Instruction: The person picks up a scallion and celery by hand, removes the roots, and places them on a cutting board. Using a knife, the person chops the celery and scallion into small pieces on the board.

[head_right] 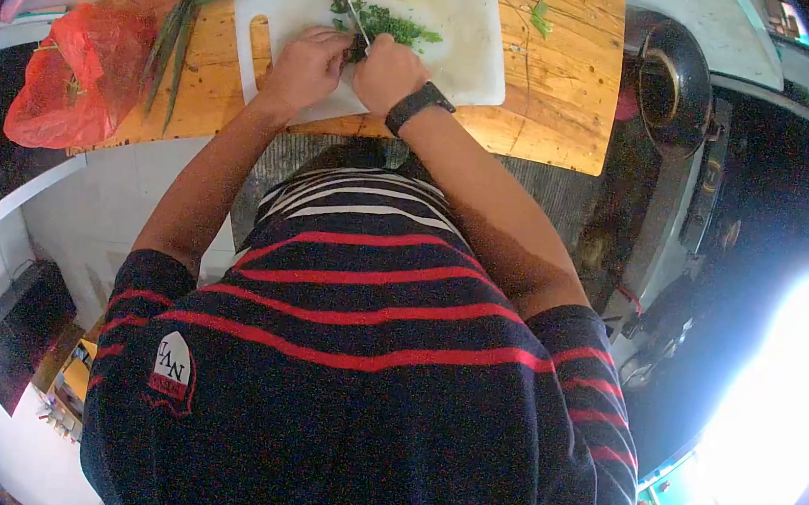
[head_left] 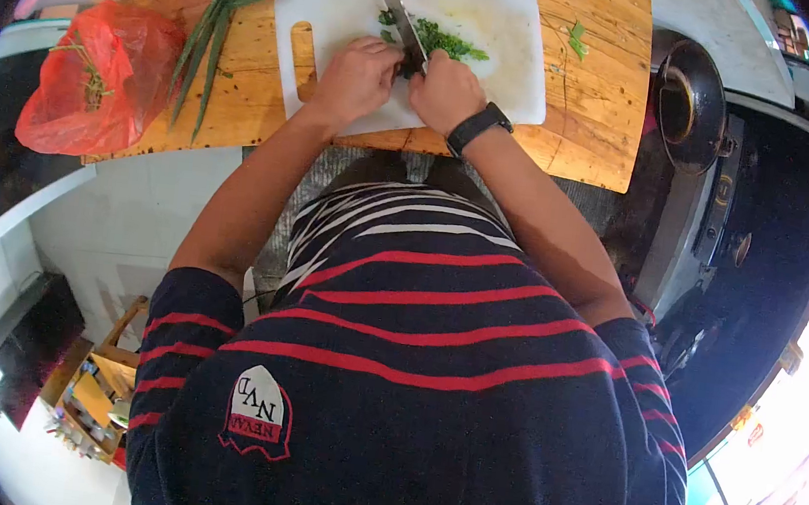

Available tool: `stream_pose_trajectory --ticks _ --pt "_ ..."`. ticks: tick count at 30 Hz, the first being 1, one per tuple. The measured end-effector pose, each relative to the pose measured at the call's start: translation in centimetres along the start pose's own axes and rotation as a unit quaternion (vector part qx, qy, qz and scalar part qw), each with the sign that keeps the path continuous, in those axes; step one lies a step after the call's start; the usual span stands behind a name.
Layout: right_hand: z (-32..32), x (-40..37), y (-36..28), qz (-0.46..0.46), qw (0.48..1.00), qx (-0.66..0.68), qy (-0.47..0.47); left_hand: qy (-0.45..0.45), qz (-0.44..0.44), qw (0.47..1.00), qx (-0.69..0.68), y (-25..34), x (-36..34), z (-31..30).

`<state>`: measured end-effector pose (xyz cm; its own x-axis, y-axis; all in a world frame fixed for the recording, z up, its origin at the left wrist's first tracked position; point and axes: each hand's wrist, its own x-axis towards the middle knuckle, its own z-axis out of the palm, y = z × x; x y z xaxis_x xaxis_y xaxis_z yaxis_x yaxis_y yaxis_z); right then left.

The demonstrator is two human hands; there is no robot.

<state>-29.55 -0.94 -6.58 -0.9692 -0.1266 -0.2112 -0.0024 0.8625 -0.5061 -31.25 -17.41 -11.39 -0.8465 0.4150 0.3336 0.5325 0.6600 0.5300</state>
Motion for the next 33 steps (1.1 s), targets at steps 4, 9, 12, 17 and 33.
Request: stream_pose_trajectory --ticks 4,9,12,17,33 --pt "-0.2 0.2 0.0 -0.001 1.0 0.0 -0.021 0.009 0.009 1.0 -0.018 0.5 -0.7 -0.5" --pt "-0.6 0.3 0.0 -0.002 1.0 0.003 -0.026 0.02 0.002 1.0 -0.016 0.3 -0.5 0.4" --pt "-0.9 0.8 0.5 -0.026 0.999 -0.014 -0.034 0.027 -0.005 1.0 -0.006 0.3 -0.5 0.8" --pt "-3.2 -0.4 -0.1 -0.035 0.999 -0.009 -0.03 0.013 -0.024 1.0 0.004 0.1 -0.1 1.1" --pt "-0.5 -1.7 -0.5 -0.007 0.999 -0.039 -0.024 -0.02 -0.002 1.0 0.013 -0.2 -0.1 0.8"
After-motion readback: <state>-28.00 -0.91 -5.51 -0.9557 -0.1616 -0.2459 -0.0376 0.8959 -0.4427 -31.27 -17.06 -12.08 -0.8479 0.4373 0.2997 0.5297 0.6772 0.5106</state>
